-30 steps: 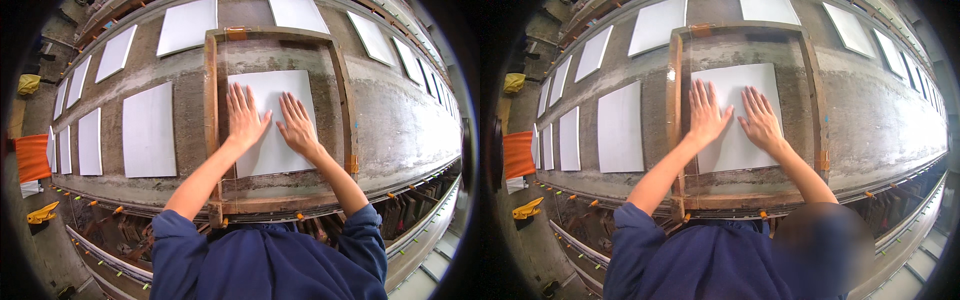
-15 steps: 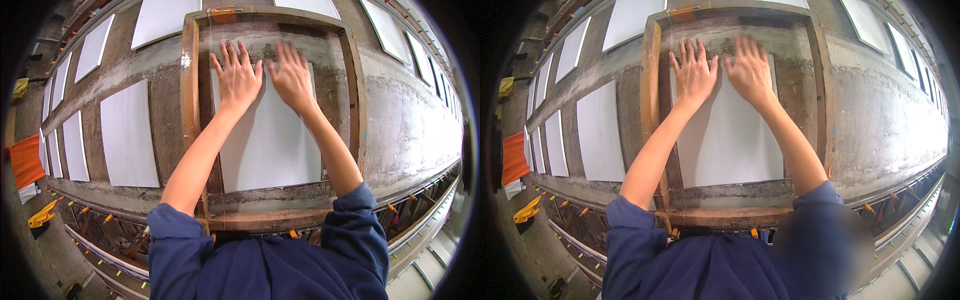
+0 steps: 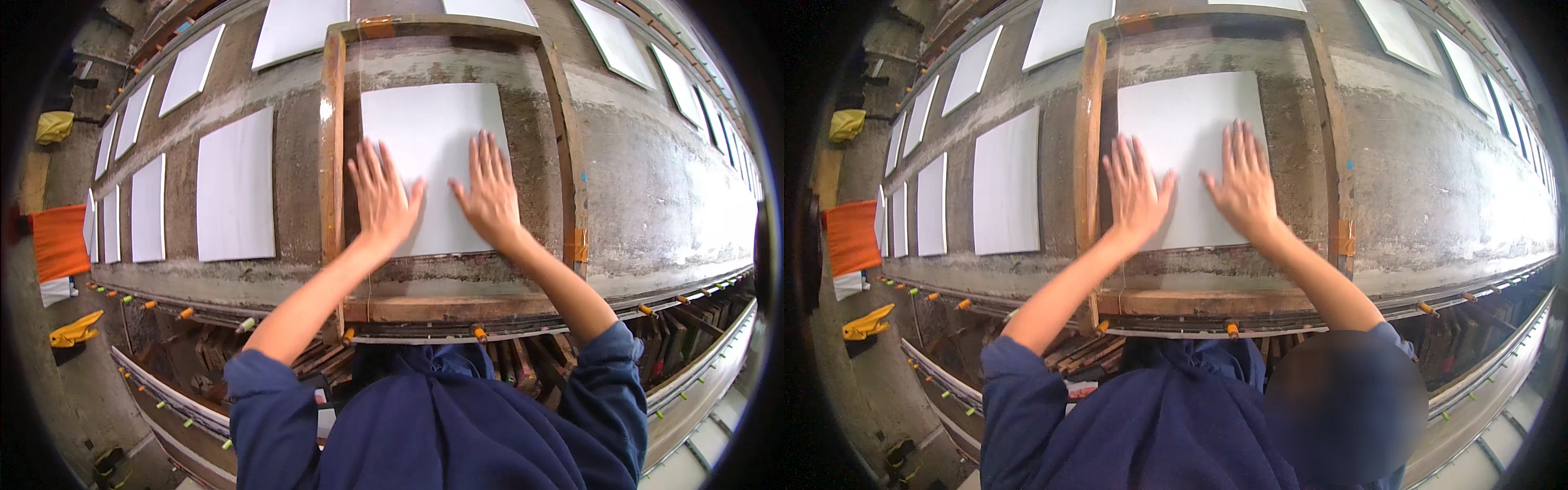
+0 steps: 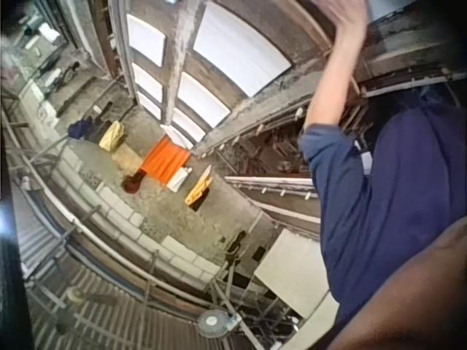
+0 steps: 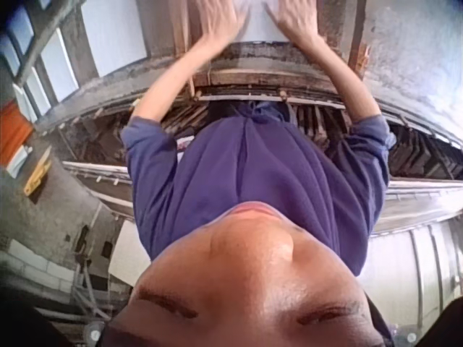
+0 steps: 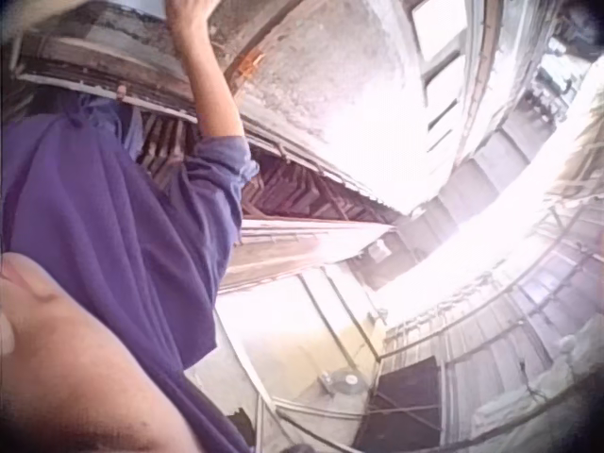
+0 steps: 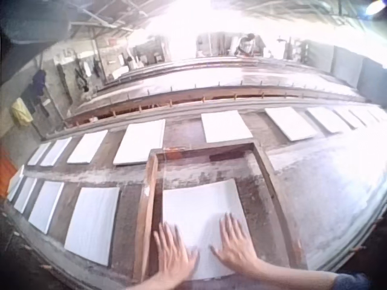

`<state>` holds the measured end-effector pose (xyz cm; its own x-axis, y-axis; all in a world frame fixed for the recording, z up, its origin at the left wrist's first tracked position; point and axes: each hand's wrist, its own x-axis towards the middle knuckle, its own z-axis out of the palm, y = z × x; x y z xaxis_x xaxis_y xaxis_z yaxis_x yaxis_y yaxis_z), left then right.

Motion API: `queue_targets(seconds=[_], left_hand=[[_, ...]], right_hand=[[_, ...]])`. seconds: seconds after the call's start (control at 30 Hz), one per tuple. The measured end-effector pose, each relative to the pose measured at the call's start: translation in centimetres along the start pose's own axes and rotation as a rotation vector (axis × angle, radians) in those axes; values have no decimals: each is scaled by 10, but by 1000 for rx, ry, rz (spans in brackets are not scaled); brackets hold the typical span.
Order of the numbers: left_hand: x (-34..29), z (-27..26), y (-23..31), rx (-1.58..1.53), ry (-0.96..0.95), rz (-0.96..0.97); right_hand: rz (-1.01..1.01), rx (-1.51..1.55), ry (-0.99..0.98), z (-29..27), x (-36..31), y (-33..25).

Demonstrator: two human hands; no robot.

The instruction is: The person repeatedly picks up white rectangular panels and places them into a wooden frame on a conveyor belt. They smooth the panels down with their hands and then move the frame along the belt to repeat the process with new panels.

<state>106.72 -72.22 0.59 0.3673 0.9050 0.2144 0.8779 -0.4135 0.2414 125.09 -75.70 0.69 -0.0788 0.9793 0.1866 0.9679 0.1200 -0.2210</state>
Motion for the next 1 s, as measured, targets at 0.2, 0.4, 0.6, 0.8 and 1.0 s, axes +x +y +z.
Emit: queue_targets(seconds=[0.2,0.4,0.6,0.8,1.0], left_hand=[[-28,-21,22,107,-201,105],[-29,-19,20,93,-191,123],[-21,-47,23,112,-293,134],[-26,-68,-56,87,-118,-308],[-12,-54,-72,-341,-44,-289]], right_hand=[[-62,48,-146,-17,-16,-15],[-58,16,-112,-18,-20,-17],[57,-92,30,-18,-32,-9],[482,-206,34,-67,-69,71],[441,30,-3,-74,-62,107]])
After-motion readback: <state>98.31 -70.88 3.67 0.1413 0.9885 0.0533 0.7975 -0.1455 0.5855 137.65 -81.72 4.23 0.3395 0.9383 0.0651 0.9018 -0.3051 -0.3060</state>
